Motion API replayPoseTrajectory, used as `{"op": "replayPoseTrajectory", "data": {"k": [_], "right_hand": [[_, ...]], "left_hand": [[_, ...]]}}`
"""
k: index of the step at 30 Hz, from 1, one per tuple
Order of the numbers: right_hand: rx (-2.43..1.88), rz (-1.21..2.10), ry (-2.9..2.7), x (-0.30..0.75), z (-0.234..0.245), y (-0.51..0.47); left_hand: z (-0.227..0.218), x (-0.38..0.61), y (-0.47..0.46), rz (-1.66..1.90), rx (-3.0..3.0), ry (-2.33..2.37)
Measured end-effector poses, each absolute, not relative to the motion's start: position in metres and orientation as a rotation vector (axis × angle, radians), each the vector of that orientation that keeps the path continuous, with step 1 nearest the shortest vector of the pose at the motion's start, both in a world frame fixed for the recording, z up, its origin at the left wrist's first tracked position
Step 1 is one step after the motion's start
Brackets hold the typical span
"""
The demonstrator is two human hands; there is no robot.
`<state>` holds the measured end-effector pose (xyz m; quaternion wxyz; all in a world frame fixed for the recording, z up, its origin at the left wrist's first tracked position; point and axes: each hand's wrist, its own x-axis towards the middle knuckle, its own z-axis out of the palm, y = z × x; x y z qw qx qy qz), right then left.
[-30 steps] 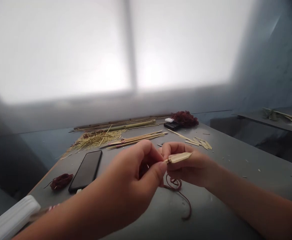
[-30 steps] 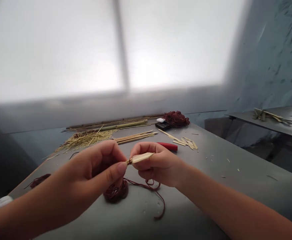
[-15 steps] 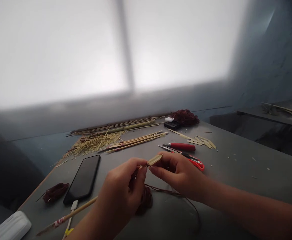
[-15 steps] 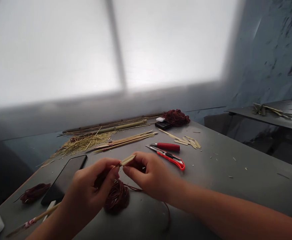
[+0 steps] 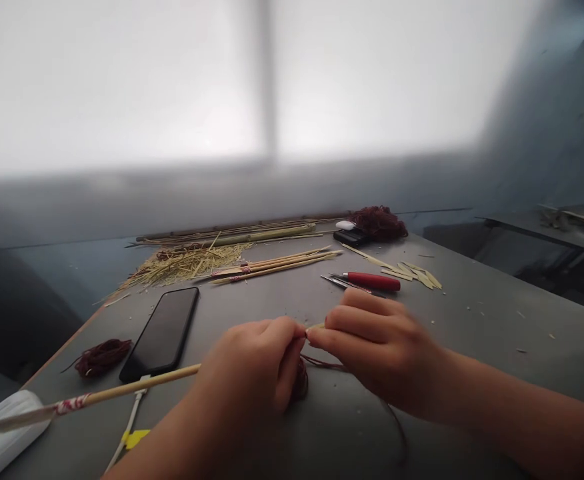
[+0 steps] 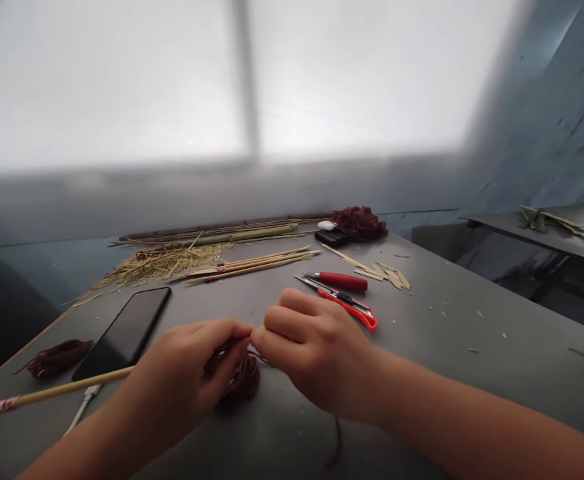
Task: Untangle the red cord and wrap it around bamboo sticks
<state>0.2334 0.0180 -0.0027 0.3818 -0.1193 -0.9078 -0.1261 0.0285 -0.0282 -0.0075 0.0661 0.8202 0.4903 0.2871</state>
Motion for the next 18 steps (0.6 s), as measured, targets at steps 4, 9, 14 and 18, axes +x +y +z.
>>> {"op": "replayPoseTrajectory", "data": {"k": [4,9,14,18], "right_hand": [[-0.261,-0.167,-2.35,0.239,0.002,0.031],[-0.178,0.2,-2.431,0.242,0.004,0.043],[-0.304,0.664,-2.377,0.24,0.007,0.045],[-0.496,1.084,-2.242,0.238,0.008,0.043]], "left_hand": [[-0.002,0.029,-0.029,0.68,2.442,1.462],[0.001,0.03,-0.033,0.636,2.458,1.393],[0.003,0.029,-0.036,0.794,2.566,1.221],[0.004,0.029,-0.036,0.99,2.561,1.148]]}}
